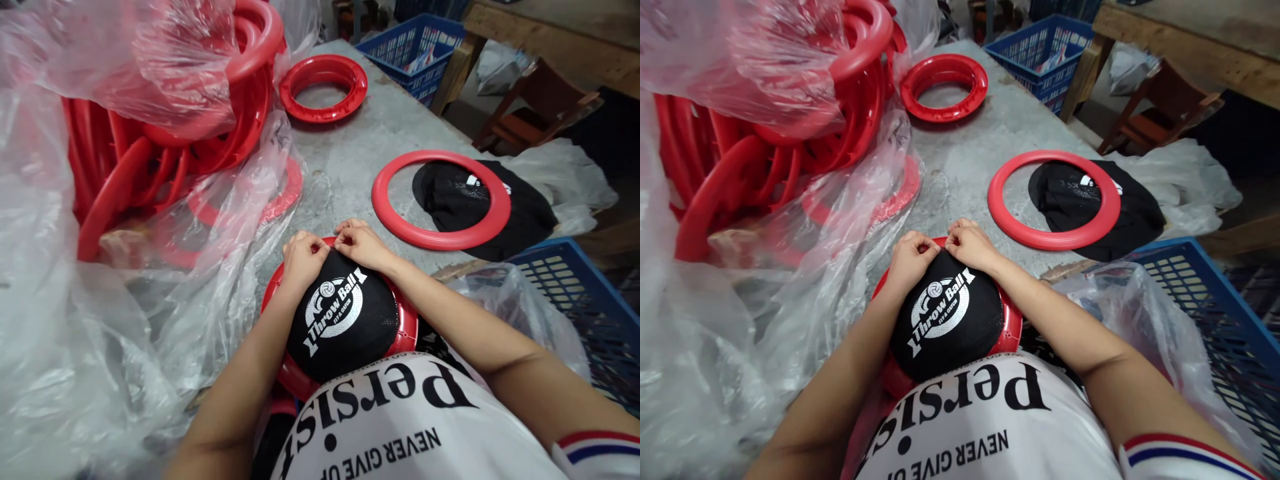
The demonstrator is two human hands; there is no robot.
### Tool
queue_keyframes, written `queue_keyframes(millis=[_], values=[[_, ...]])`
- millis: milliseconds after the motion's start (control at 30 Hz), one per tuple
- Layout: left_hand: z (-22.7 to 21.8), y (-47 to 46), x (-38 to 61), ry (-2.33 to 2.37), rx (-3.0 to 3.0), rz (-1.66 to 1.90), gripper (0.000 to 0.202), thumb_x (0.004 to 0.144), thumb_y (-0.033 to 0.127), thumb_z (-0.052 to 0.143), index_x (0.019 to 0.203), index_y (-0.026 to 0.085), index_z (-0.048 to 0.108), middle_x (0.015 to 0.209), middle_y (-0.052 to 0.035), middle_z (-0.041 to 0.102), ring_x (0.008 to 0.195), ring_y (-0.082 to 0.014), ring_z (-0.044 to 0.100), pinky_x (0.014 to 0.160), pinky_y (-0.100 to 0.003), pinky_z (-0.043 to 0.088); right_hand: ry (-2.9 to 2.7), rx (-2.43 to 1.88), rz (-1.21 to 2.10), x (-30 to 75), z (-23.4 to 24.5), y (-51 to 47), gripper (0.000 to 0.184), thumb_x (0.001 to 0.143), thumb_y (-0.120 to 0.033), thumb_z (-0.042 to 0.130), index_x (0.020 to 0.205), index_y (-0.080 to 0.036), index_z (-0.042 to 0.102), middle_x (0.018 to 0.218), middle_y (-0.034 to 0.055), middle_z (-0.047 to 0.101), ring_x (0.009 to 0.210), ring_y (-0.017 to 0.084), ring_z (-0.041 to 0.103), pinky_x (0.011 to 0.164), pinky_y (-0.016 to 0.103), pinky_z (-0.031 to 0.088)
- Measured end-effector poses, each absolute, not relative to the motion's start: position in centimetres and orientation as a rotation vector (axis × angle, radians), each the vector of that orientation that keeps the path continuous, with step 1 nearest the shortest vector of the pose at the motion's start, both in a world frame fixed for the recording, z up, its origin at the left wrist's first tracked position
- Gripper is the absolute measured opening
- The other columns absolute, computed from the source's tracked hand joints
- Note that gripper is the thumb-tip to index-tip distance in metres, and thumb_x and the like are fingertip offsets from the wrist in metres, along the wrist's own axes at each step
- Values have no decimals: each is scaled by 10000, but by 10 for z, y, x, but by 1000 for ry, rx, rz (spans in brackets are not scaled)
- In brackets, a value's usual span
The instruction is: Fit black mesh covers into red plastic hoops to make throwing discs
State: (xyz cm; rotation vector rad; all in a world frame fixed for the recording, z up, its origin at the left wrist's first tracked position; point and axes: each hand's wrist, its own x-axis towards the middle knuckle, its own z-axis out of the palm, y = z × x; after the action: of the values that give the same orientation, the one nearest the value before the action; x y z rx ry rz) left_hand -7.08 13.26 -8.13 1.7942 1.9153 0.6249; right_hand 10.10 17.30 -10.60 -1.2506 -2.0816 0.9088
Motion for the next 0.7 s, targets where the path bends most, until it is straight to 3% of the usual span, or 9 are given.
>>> queue_keyframes(millis=[700], values=[[-83, 131, -67, 1975, 1820, 606, 136, 867, 237, 586, 760, 217, 666, 948, -32, 689, 993, -227, 609, 965, -415, 406, -2138, -1307, 842, 98, -105, 172, 111, 837, -186, 606, 727, -197, 607, 1074, 90, 655, 1040, 246, 566, 995, 431, 419]])
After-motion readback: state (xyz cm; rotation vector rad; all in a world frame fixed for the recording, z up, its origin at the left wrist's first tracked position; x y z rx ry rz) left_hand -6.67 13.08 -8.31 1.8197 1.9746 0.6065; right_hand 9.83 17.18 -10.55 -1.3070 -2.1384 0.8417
